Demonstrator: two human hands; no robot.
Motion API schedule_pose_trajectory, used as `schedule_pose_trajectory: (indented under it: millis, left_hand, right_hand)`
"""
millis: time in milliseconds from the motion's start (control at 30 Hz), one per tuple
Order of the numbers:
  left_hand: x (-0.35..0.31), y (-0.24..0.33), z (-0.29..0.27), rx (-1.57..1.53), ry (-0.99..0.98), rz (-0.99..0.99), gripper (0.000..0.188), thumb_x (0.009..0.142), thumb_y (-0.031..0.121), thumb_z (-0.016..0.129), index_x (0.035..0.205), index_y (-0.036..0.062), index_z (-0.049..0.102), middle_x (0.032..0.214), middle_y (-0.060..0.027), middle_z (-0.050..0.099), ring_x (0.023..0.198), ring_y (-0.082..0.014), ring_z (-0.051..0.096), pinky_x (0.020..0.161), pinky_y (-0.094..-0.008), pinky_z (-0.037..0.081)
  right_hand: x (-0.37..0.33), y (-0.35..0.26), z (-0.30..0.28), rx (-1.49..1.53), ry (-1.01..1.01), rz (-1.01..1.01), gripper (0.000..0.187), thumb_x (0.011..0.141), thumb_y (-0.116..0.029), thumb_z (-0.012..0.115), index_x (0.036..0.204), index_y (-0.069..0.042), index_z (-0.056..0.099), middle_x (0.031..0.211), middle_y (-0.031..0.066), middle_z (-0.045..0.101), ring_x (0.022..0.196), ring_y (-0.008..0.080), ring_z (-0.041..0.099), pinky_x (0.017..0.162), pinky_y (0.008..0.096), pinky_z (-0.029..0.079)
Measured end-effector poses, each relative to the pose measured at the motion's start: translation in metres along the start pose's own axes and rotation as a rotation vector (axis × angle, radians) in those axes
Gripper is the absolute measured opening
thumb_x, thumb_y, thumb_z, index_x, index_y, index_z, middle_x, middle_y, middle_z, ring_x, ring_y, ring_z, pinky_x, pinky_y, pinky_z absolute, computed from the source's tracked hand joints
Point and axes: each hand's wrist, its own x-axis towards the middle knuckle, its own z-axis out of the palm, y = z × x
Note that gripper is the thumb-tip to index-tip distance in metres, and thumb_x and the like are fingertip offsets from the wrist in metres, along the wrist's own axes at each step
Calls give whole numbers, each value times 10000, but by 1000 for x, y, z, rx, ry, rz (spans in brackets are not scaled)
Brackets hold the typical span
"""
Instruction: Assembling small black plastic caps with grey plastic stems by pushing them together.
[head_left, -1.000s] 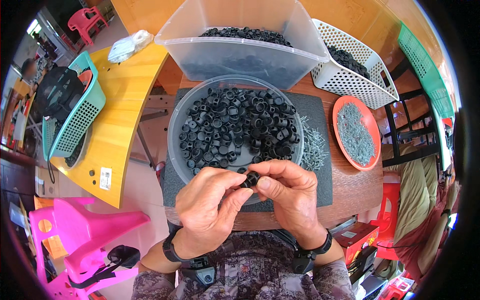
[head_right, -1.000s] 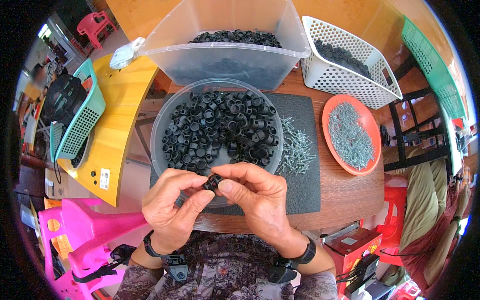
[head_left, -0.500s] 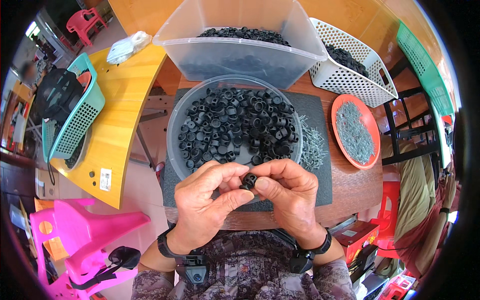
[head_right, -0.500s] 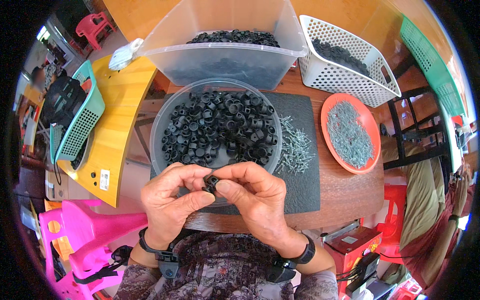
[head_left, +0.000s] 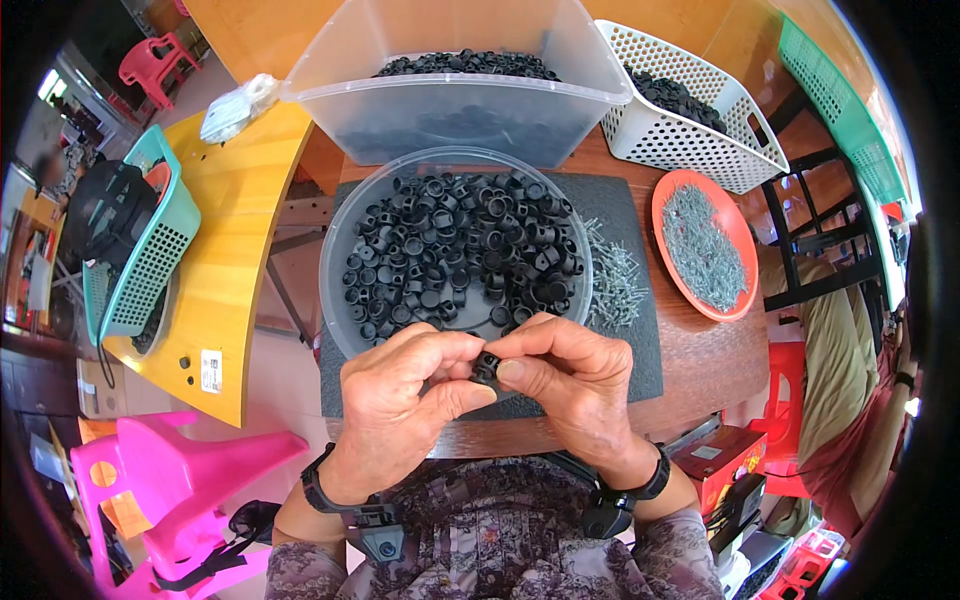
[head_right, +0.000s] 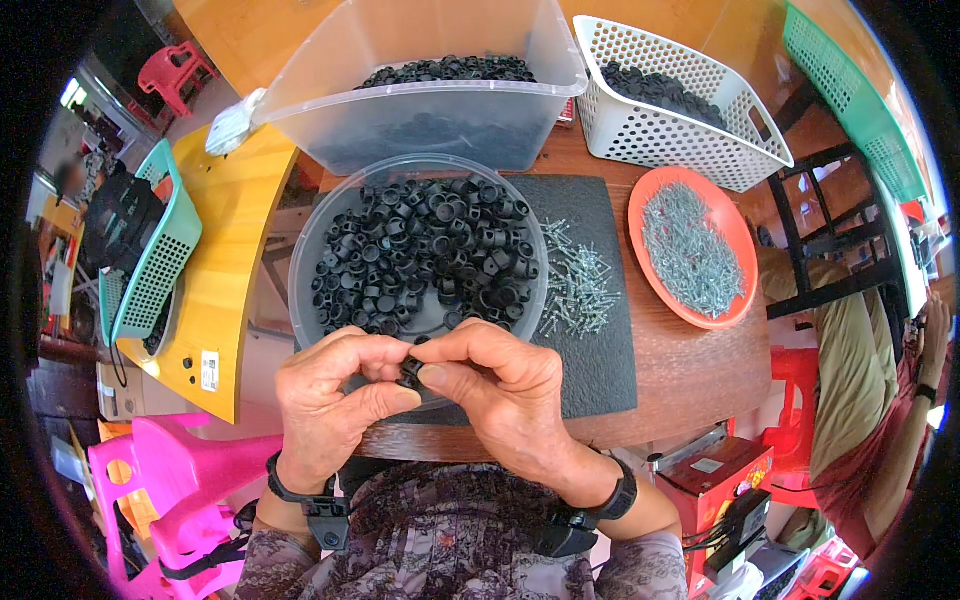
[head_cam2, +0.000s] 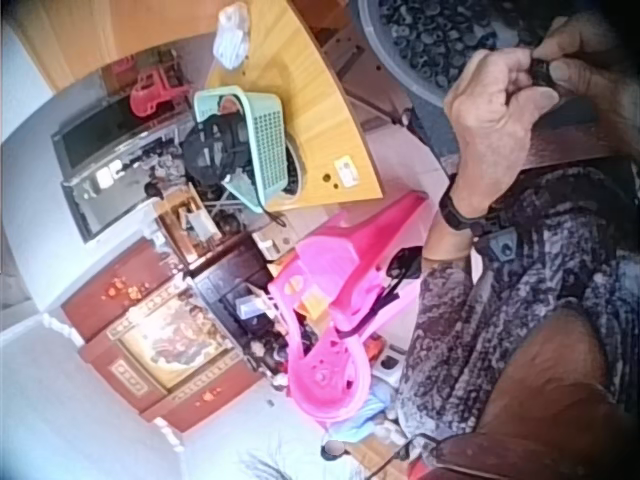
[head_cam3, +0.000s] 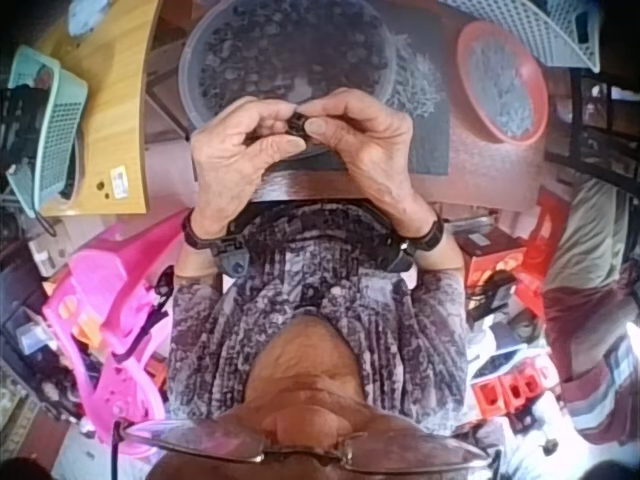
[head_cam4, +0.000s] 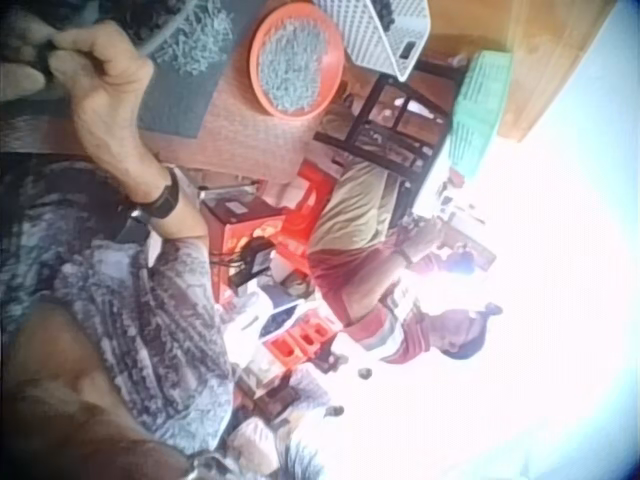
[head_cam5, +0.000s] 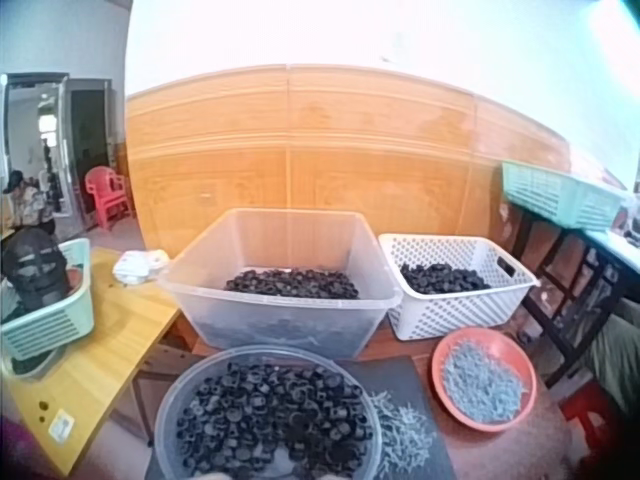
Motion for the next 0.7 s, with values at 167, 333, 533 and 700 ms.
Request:
schedule_pose_trajectory:
  millis: [167,333,533,700]
  left_hand:
    - [2,1,-2,8,-53,-34,299,691,81,766,943,-24,643,737,-56,574,652,-117,584,583,-227,486]
    - [5,4,0,-69,-35,-125,314,638,64,795,904,-34,659,711,-41,574,637,-109,542,577,-223,439]
    - [5,-1,3,-134,-58,-178,289,670,54,783,912,-28,647,752,-30,605,674,-88,556,601,-212,454]
    - [4,-6,4,-464,-110,-298,223,759,52,725,922,-38,602,877,-88,663,760,-111,627,688,-236,509]
  right_hand:
    - [0,-3,1,35,24,16,112,796,62,637,900,19,650,810,35,622,753,74,566,688,212,469]
    - [1,-2,-2,-15,1,-15,101,802,55,636,896,19,645,798,32,616,732,68,556,669,211,468]
    - [0,0,-1,-5,23,-31,84,815,54,618,885,18,645,771,27,601,713,67,547,634,209,458]
    - [0,-2,0,-90,47,-67,80,811,48,619,882,22,644,756,37,593,675,81,546,603,217,455]
